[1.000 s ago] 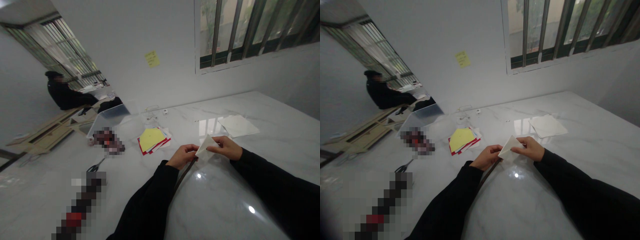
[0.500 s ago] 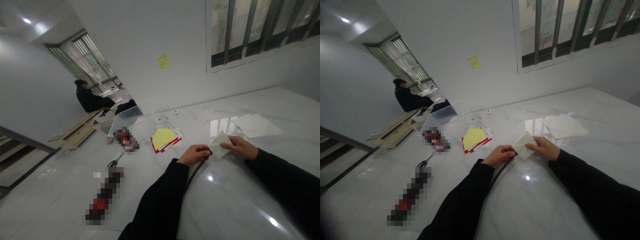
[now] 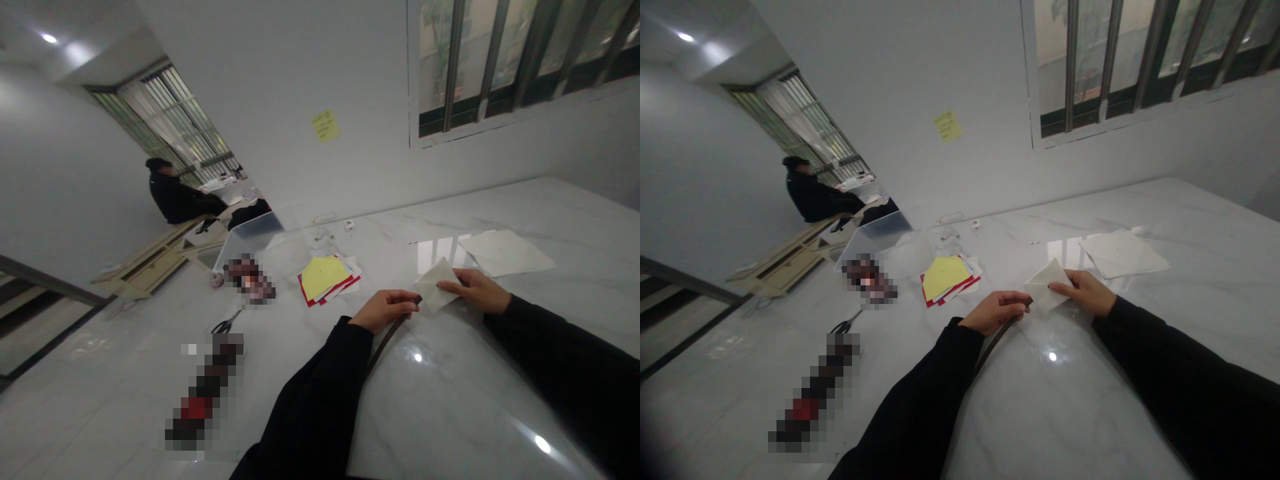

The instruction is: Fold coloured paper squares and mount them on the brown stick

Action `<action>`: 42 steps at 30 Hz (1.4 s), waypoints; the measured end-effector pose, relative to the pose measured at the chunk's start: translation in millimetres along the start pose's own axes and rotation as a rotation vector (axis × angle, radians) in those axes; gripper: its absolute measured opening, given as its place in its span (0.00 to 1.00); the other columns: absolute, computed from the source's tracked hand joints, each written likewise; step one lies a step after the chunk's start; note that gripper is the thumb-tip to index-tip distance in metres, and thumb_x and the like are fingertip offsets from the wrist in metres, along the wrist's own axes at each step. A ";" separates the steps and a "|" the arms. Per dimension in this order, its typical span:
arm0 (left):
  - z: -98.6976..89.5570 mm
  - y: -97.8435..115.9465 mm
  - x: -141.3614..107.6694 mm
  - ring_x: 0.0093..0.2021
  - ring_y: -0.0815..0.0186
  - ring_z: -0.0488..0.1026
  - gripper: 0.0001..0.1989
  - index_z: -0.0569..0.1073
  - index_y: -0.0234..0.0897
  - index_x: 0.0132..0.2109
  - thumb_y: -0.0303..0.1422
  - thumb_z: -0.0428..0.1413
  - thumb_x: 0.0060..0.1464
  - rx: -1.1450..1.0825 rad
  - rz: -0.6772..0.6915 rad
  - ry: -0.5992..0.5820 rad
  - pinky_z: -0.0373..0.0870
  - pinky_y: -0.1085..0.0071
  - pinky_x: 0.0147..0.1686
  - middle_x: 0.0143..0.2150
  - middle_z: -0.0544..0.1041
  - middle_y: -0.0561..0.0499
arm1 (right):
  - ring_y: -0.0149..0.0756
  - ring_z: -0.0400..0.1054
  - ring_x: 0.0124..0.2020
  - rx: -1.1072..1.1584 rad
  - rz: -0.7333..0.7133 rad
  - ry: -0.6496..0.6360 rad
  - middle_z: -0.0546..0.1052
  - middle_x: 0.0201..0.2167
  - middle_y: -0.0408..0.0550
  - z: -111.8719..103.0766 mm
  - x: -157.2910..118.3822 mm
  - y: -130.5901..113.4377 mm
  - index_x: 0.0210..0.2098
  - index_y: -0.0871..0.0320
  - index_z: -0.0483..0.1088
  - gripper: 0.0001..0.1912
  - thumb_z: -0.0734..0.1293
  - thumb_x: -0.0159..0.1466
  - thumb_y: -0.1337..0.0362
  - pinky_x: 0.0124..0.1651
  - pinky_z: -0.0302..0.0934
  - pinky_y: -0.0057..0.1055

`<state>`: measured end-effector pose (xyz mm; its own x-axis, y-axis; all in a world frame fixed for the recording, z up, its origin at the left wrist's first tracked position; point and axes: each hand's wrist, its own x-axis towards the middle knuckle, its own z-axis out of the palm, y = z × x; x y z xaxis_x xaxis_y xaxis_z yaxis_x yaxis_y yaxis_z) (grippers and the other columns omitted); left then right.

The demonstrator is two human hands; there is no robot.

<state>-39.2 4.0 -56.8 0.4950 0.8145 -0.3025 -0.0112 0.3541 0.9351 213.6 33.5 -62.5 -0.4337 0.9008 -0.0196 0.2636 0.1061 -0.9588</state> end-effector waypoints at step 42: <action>-2.3 3.0 0.1 0.32 0.73 0.72 0.18 0.75 0.32 0.43 0.30 0.68 0.43 -0.259 0.153 0.054 0.63 0.73 0.39 0.41 0.79 0.45 | 0.37 0.69 0.24 -0.197 -0.045 0.356 0.76 0.24 0.44 5.6 -4.2 -3.3 0.71 0.65 0.31 0.52 0.62 0.63 0.43 0.30 0.64 0.32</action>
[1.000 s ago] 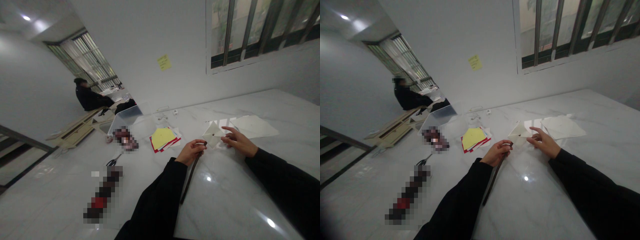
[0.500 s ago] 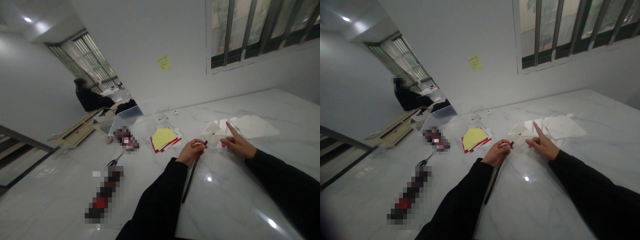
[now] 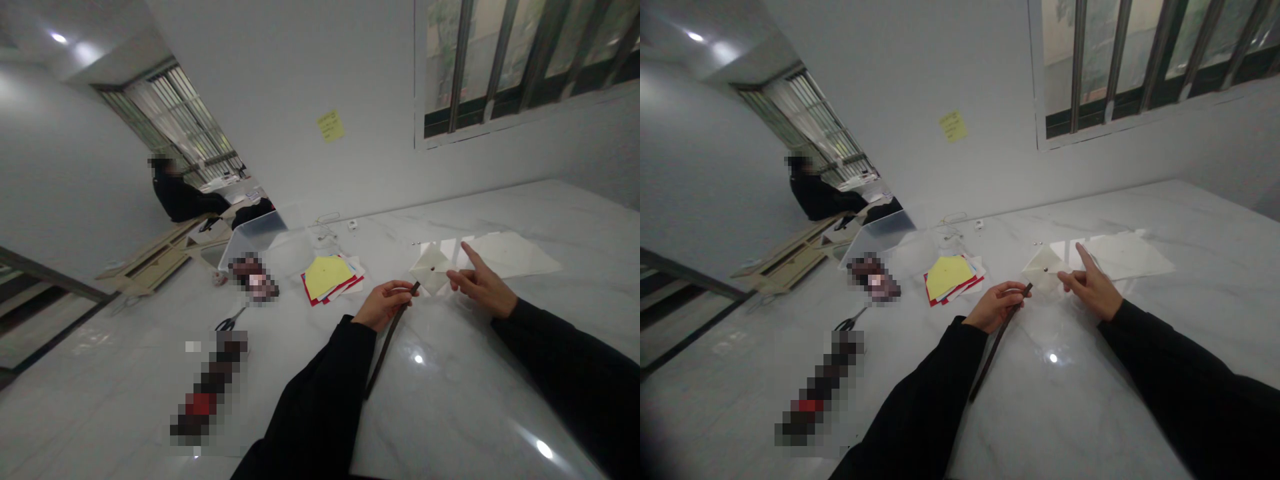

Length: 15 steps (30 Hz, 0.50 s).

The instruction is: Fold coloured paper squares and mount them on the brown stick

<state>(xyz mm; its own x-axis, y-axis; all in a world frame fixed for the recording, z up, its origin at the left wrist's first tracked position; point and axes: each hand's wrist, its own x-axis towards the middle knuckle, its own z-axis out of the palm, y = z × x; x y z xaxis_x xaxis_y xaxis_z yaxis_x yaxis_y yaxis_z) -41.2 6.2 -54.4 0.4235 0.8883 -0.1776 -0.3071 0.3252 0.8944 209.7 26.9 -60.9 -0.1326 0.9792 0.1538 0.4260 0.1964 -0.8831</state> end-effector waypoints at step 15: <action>-2.0 -1.4 2.0 0.32 0.72 0.73 0.19 0.75 0.32 0.41 0.30 0.69 0.40 -0.033 0.026 0.061 0.63 0.72 0.39 0.41 0.80 0.44 | 0.33 0.67 0.22 -0.311 -0.035 -0.126 0.74 0.19 0.43 -5.0 4.1 4.6 0.30 0.57 0.75 0.29 0.55 0.65 0.41 0.30 0.57 0.30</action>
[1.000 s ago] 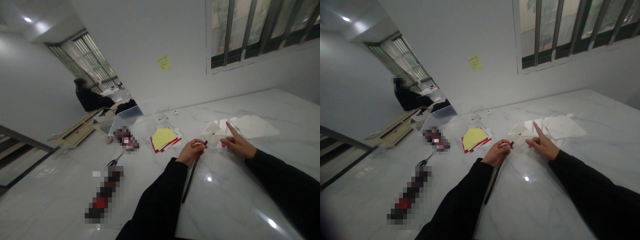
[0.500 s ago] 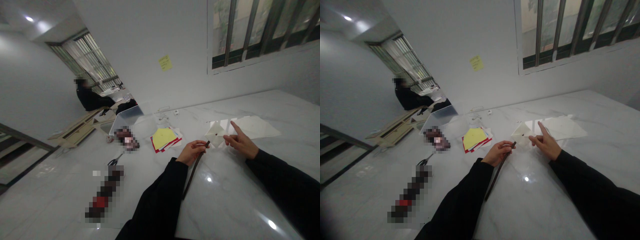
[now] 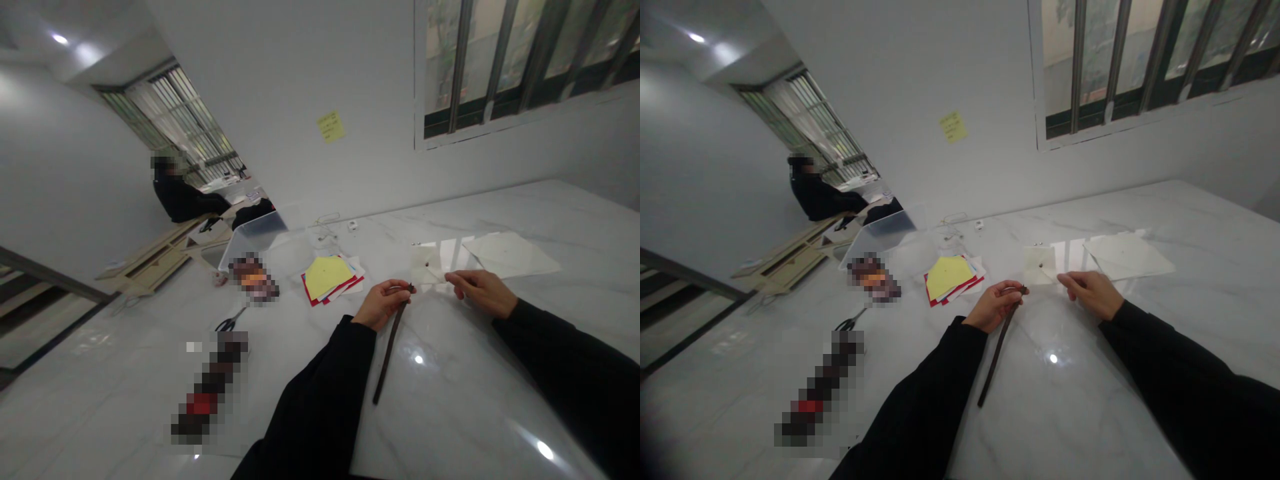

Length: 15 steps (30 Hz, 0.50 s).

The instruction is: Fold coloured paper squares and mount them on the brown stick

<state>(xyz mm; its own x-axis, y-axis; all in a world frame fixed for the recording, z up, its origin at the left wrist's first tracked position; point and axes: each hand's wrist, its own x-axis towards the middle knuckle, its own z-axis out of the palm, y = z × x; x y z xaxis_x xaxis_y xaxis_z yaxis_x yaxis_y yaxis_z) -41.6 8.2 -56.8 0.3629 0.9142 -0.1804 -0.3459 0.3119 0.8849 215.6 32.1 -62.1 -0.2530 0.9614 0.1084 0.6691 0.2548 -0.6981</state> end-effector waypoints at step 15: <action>4.5 8.1 4.5 0.32 0.72 0.72 0.17 0.75 0.33 0.36 0.31 0.70 0.37 0.038 0.049 0.124 0.64 0.73 0.38 0.33 0.75 0.53 | 0.25 0.54 0.14 0.615 0.160 -0.317 0.76 0.21 0.47 9.7 2.3 -12.9 0.46 0.65 0.74 0.34 0.58 0.63 0.39 0.18 0.47 0.26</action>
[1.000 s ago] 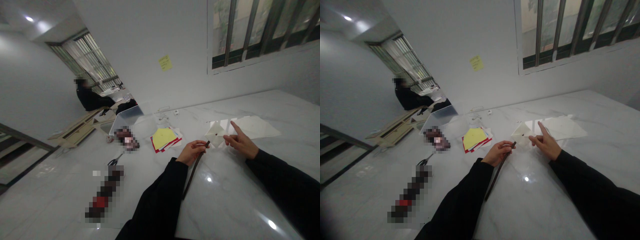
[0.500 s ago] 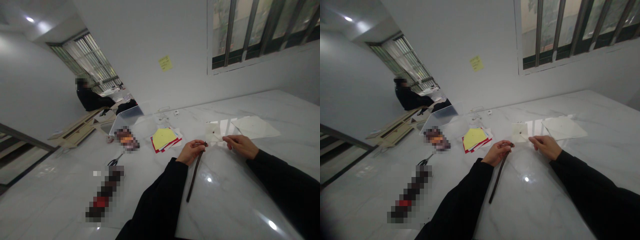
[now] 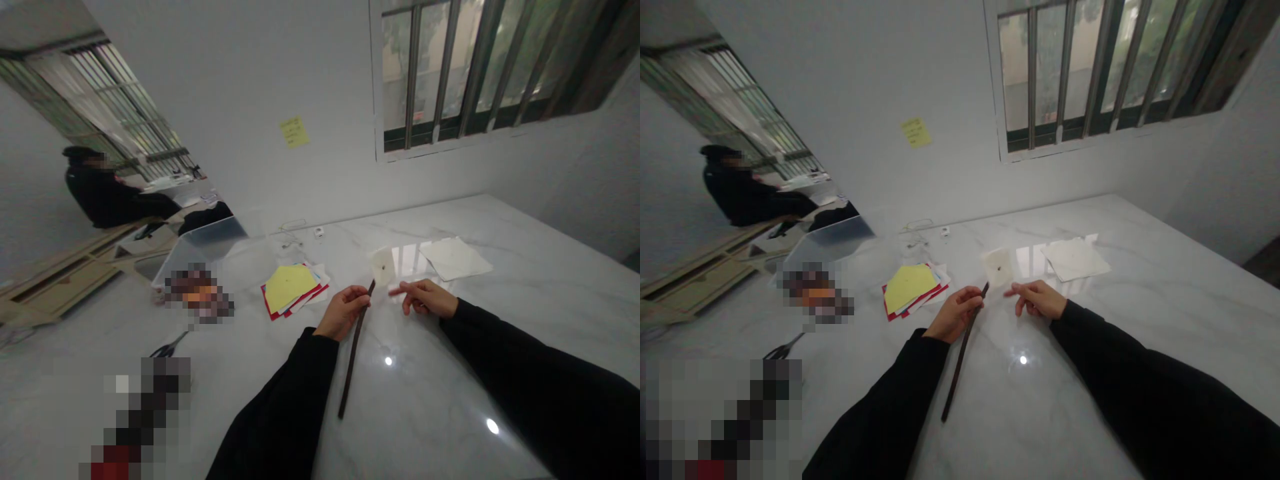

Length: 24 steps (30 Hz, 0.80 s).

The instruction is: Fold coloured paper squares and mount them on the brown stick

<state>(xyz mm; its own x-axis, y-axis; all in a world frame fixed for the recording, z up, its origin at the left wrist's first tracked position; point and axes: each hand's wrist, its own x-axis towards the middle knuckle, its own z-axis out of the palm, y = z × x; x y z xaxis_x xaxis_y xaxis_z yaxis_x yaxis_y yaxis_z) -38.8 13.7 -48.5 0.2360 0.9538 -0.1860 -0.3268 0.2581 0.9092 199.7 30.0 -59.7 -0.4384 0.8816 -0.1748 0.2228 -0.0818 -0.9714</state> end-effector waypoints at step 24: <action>0.9 6.9 1.1 0.32 0.72 0.71 0.15 0.73 0.34 0.33 0.31 0.69 0.40 0.048 0.005 -0.017 0.65 0.75 0.37 0.31 0.74 0.54 | 0.26 0.53 0.14 -0.249 -0.072 0.001 0.62 0.10 0.41 -3.6 5.9 2.6 0.15 0.59 0.66 0.33 0.58 0.63 0.39 0.22 0.49 0.28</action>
<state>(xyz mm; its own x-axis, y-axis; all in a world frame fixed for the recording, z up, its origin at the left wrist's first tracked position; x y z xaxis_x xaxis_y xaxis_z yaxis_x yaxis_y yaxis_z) -40.0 16.4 -42.1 0.2496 0.9524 -0.1752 -0.2842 0.2450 0.9269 200.8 36.6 -62.7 -0.4600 0.8815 -0.1066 0.3987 0.0978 -0.9118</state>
